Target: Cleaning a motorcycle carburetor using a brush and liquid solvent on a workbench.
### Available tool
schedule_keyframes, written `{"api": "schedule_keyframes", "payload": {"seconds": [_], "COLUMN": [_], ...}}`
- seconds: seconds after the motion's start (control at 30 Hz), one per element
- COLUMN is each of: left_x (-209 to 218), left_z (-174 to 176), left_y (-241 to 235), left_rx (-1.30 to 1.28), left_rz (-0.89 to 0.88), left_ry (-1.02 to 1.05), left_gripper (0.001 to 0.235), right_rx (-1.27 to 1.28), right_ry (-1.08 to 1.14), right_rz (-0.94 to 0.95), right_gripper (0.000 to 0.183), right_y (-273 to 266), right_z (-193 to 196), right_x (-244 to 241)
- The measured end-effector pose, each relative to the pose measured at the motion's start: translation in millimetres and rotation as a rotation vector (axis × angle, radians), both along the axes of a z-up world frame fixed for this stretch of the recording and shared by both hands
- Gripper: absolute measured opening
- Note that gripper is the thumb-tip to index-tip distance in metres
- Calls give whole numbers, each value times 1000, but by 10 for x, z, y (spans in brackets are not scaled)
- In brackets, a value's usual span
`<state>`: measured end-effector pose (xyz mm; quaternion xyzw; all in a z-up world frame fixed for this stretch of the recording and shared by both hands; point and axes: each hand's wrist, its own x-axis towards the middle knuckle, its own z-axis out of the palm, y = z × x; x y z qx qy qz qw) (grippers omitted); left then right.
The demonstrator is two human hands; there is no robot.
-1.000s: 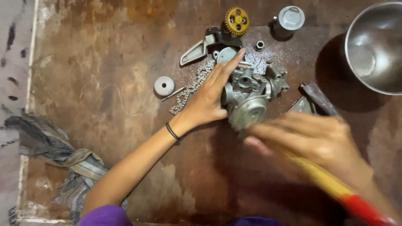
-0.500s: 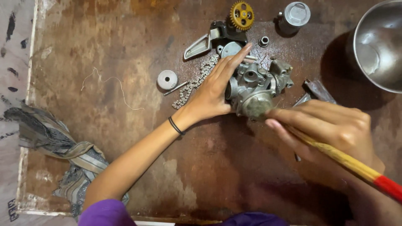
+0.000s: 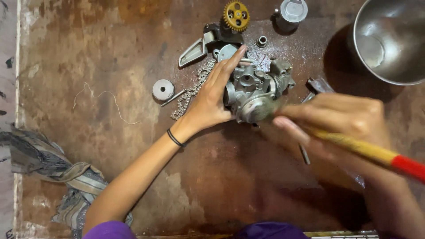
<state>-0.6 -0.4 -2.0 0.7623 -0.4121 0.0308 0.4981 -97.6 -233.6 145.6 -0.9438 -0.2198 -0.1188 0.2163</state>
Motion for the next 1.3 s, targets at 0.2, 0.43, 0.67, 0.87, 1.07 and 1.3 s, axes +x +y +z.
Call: {"api": "schedule_keyframes", "payload": {"seconds": [0.2, 0.43, 0.67, 0.87, 1.07, 1.3], "left_x": [-3, 37, 36, 45, 10, 12], "left_z": [25, 40, 0, -49, -3, -115], "left_y": [9, 3, 24, -2, 8, -15], "left_rx": [22, 27, 62, 35, 46, 41], "left_rz": [3, -6, -5, 0, 5, 19], "left_ry": [9, 6, 38, 29, 52, -2], "left_gripper": [119, 118, 119, 121, 121, 124], "right_rx": [60, 123, 151, 270, 400, 277], "right_ry": [145, 159, 335, 346, 396, 282], "right_rz": [-18, -15, -59, 24, -42, -108], "right_gripper": [14, 15, 19, 16, 14, 14], "right_y": [-37, -44, -15, -79, -163, -207], "right_z": [-39, -32, -23, -61, -134, -124], "right_x": [50, 71, 190, 200, 236, 243]}}
